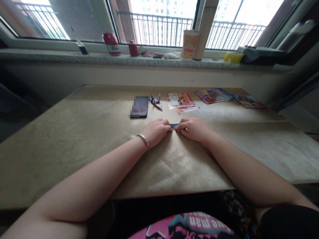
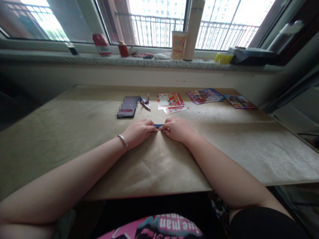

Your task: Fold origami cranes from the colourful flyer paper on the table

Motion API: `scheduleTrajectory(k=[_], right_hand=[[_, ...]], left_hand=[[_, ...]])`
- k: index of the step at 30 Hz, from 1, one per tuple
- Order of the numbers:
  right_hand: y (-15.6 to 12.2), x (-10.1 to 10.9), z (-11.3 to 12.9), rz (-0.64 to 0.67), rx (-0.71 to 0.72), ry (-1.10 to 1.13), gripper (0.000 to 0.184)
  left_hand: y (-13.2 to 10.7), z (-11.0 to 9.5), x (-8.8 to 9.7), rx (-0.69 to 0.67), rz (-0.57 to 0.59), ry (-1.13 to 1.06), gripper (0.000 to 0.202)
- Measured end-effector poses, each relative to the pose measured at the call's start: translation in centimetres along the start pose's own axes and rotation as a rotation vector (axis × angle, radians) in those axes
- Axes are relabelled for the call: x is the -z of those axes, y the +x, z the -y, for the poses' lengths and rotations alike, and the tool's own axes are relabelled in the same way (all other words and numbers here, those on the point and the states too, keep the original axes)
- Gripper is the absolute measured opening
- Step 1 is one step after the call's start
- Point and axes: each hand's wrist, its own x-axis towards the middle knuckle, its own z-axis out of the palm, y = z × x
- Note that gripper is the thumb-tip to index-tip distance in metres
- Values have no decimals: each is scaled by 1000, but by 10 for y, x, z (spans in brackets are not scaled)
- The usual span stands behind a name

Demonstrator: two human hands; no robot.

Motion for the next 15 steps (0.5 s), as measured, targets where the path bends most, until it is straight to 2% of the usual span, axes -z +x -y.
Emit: scheduleTrajectory(k=[8,15], right_hand=[[5,3,4,54,-15,12,24],[1,13,-2,102,-35,-10,25]], left_hand=[[0,-4,5,16,27,20,24],[-2,1,1,2,12,5,28]])
